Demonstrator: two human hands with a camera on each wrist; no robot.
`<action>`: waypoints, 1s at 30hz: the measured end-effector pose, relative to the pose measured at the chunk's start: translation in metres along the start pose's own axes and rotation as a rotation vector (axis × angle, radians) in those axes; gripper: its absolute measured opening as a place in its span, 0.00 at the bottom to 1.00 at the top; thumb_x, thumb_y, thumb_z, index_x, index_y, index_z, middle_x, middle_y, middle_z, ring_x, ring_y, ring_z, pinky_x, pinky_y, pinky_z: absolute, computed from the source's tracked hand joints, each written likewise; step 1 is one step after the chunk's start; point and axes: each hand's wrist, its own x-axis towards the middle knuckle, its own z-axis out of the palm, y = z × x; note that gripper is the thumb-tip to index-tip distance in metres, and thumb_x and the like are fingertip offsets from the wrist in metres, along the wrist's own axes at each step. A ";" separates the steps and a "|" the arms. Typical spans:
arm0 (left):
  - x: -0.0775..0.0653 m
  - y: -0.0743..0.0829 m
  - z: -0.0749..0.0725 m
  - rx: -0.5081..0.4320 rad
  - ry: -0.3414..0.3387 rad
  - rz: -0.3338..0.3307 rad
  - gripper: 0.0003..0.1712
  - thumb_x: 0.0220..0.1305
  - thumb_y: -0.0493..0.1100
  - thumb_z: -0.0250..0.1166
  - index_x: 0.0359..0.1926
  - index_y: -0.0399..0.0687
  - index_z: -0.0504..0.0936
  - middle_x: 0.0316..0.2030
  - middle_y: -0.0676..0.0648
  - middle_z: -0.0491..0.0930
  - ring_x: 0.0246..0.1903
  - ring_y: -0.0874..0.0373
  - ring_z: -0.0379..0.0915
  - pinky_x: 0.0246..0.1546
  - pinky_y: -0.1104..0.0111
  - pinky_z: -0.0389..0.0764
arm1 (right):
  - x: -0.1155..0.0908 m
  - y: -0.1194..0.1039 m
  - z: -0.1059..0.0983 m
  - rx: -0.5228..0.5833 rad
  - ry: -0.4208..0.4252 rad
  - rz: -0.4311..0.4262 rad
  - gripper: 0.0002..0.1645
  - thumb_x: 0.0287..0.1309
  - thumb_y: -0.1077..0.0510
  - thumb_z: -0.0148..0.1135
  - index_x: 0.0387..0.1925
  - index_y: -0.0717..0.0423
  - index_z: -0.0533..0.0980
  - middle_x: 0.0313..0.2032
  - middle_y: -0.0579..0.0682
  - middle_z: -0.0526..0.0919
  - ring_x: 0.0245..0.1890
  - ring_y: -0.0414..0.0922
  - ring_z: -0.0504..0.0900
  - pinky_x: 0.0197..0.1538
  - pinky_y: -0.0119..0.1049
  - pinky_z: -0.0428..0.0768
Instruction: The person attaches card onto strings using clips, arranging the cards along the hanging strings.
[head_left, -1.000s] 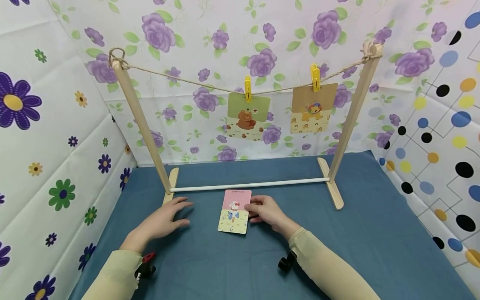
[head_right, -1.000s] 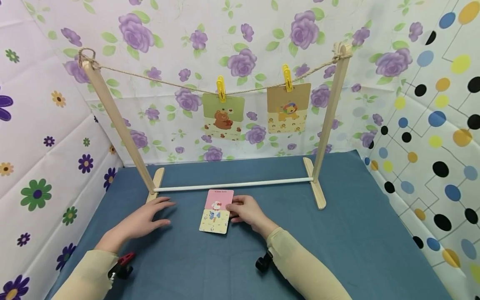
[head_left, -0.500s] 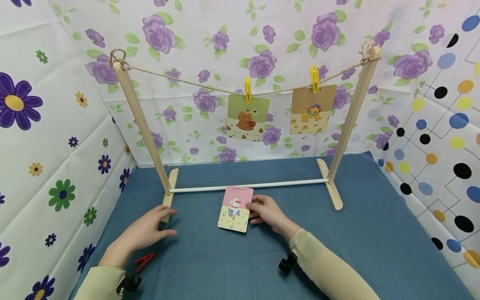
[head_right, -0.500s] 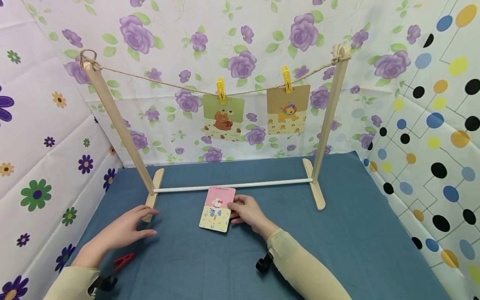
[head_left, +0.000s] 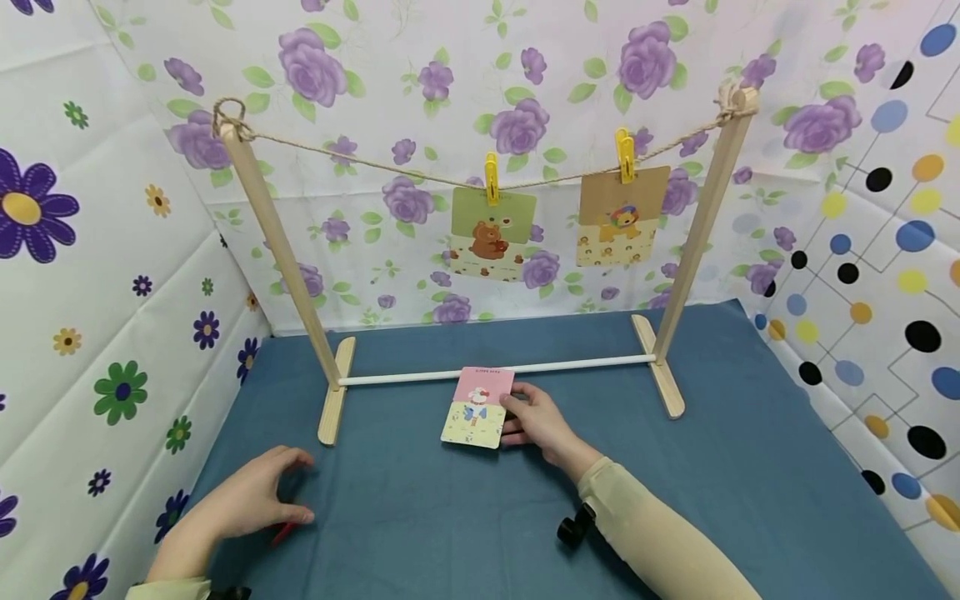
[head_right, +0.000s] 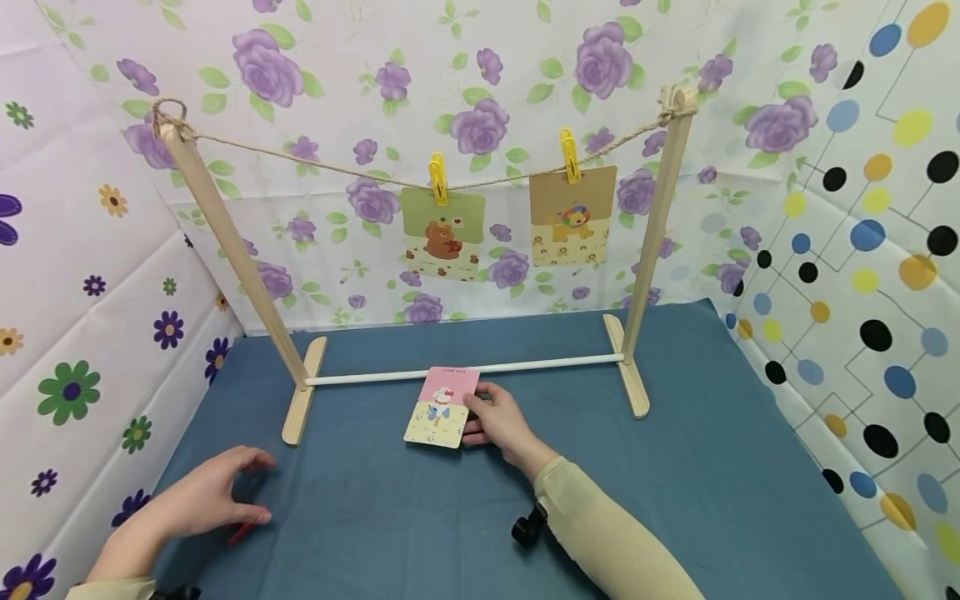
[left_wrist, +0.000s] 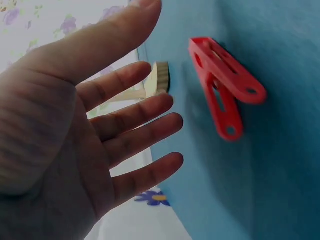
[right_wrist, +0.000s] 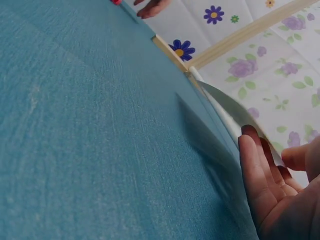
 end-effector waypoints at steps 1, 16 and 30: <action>-0.002 -0.002 0.001 -0.007 -0.006 -0.009 0.43 0.47 0.59 0.88 0.59 0.43 0.83 0.54 0.46 0.82 0.54 0.45 0.79 0.57 0.43 0.79 | 0.000 0.000 0.000 0.003 0.002 0.000 0.26 0.83 0.54 0.55 0.73 0.61 0.67 0.43 0.59 0.89 0.32 0.46 0.91 0.37 0.43 0.90; -0.023 -0.016 0.012 0.008 -0.026 -0.038 0.42 0.40 0.57 0.91 0.56 0.50 0.84 0.56 0.47 0.79 0.59 0.42 0.75 0.60 0.37 0.75 | 0.002 0.002 -0.003 0.008 0.050 -0.028 0.23 0.80 0.55 0.54 0.67 0.64 0.74 0.43 0.59 0.86 0.34 0.45 0.88 0.37 0.41 0.89; -0.023 -0.016 0.020 0.074 0.002 -0.082 0.27 0.45 0.53 0.89 0.45 0.55 0.86 0.43 0.55 0.80 0.45 0.56 0.75 0.52 0.49 0.81 | 0.002 0.001 -0.002 -0.001 0.086 -0.022 0.27 0.83 0.49 0.54 0.70 0.62 0.72 0.41 0.56 0.87 0.31 0.43 0.87 0.29 0.35 0.84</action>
